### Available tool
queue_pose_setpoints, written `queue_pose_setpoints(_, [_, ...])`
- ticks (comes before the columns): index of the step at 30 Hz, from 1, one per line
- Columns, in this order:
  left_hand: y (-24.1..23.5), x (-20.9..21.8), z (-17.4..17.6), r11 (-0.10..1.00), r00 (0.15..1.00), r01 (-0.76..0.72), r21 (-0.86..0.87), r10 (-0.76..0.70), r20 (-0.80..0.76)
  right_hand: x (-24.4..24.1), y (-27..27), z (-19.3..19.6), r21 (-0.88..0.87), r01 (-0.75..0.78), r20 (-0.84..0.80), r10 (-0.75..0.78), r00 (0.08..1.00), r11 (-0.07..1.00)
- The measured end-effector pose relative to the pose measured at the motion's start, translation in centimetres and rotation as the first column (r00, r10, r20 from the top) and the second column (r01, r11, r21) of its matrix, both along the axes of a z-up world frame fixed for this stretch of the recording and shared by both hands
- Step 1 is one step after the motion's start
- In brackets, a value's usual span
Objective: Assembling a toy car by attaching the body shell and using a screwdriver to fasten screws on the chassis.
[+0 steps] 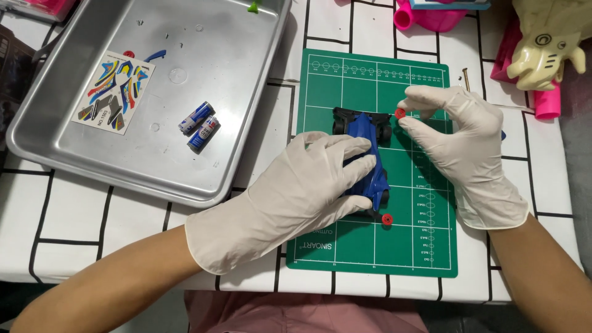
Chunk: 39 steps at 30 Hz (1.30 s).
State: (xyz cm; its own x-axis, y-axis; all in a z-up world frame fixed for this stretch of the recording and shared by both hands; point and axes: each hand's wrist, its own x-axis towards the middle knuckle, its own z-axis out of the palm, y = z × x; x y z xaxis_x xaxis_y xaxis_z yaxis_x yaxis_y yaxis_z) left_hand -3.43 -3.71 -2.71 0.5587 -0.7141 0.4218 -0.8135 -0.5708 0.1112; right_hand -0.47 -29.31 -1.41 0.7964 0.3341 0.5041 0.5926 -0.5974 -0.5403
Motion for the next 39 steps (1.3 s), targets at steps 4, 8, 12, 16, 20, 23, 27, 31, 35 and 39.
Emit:
queue_pose_setpoints(4, [-0.1,0.0,0.0,1.0,1.0,0.006,-0.027,-0.007,-0.021,0.3,0.2,-0.2,-0.022,0.007,0.015,-0.007,1.0,1.0])
queue_pose_setpoints(8, [0.0,0.0,0.1,0.999,0.999,0.015,-0.037,-0.017,-0.032,0.5,0.1,-0.5,-0.103,0.003,0.079,0.006,0.997,0.995])
queue_pose_setpoints(12, [0.0,-0.1,0.0,0.999,0.999,0.011,-0.035,-0.012,-0.03,0.8,-0.2,-1.0,-0.149,0.015,0.109,0.001,0.994,0.989])
queue_pose_setpoints(16, [-0.1,0.0,-0.1,0.999,1.0,0.005,-0.041,-0.005,-0.003,0.9,-0.5,-1.3,-0.177,0.018,0.115,0.002,0.993,0.984])
queue_pose_setpoints(20, [0.0,-0.1,-0.1,0.999,1.0,0.007,-0.039,-0.007,0.01,1.0,-0.4,-1.3,-0.185,0.033,0.106,-0.014,0.994,0.982])
queue_pose_setpoints(23, [0.0,-0.1,-0.2,0.998,1.0,0.014,-0.055,-0.013,0.013,1.1,-0.6,-1.4,-0.21,0.039,0.099,-0.019,0.995,0.977])
queue_pose_setpoints(27, [-0.1,-0.1,-0.1,0.998,1.0,0.022,-0.062,-0.022,0.0,1.2,-0.7,-1.4,-0.249,0.036,0.115,-0.007,0.993,0.968])
queue_pose_setpoints(31, [0.0,-0.2,0.1,0.999,1.0,0.018,-0.049,-0.018,-0.002,1.2,-0.7,-1.2,-0.262,0.03,0.13,0.004,0.992,0.965])
queue_pose_setpoints(35, [0.0,-0.1,0.5,0.999,0.999,0.016,-0.046,-0.017,-0.029,1.0,-1.0,-0.6,-0.293,0.015,0.123,0.022,0.992,0.956])
queue_pose_setpoints(39, [1.0,1.4,2.1,0.999,0.992,0.021,-0.027,-0.024,-0.121,0.2,-1.1,0.5,-0.278,0.001,0.103,0.028,0.994,0.961])
